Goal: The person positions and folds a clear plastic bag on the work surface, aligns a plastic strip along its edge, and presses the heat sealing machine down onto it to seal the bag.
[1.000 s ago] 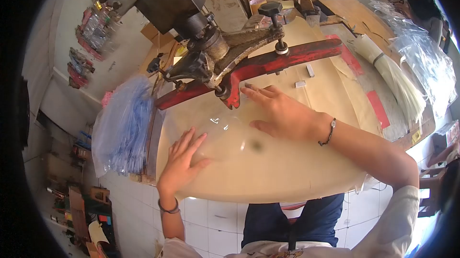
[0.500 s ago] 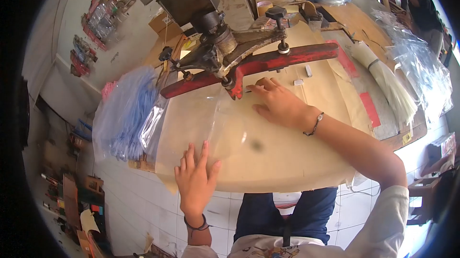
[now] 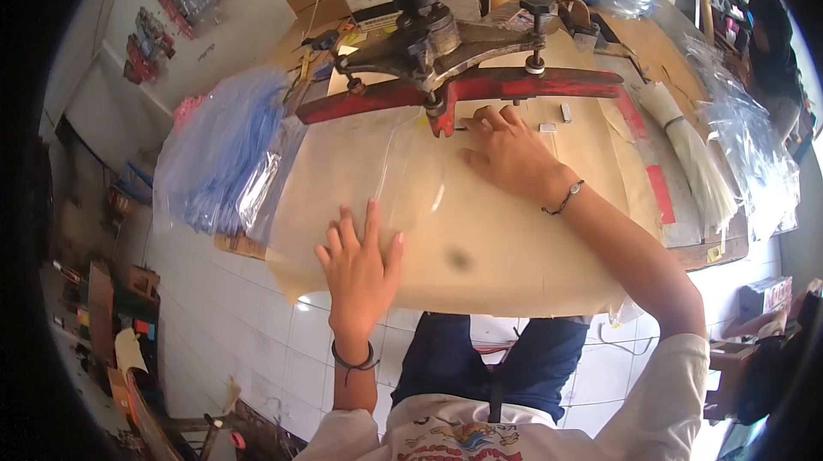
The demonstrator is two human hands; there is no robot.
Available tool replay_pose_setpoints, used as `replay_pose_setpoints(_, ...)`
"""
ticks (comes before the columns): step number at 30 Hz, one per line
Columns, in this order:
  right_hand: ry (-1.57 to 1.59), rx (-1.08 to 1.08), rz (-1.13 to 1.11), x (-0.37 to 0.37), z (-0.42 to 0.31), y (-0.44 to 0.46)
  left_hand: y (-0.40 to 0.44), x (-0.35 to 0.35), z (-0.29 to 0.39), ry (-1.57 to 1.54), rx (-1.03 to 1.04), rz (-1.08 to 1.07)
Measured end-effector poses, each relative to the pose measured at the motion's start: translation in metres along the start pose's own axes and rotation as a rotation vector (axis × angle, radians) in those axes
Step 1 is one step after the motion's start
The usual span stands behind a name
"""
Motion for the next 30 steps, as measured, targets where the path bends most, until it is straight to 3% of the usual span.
replay_pose_setpoints(6,-0.059,-0.033,0.023,0.001,0.000,-0.001,-0.002,0.005,-0.005,-0.073,-0.028,-0.053)
replay_pose_setpoints(12,-0.061,-0.067,0.034,-0.001,0.001,-0.006,-0.021,-0.022,-0.057,-0.611,0.124,-0.175)
replay_pose_setpoints(15,-0.048,-0.087,0.015,-0.003,-0.002,-0.007,-0.041,-0.013,-0.072,-0.448,0.217,-0.134)
replay_pose_setpoints(24,-0.074,-0.067,0.027,0.004,0.004,-0.003,-0.066,-0.004,-0.065,-0.480,0.121,0.088)
replay_pose_setpoints(30,-0.118,0.017,0.024,0.009,0.001,0.006,-0.062,-0.010,-0.060,-0.477,0.084,0.054)
Point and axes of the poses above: each hand's wrist, its own y-axis towards the middle knuckle, its own x-axis out of the palm, z = x × y, the point moved 3 cm from there along y, towards the middle knuckle, and after that the axes turned 15 degrees about -x, right-handed, at the moved point
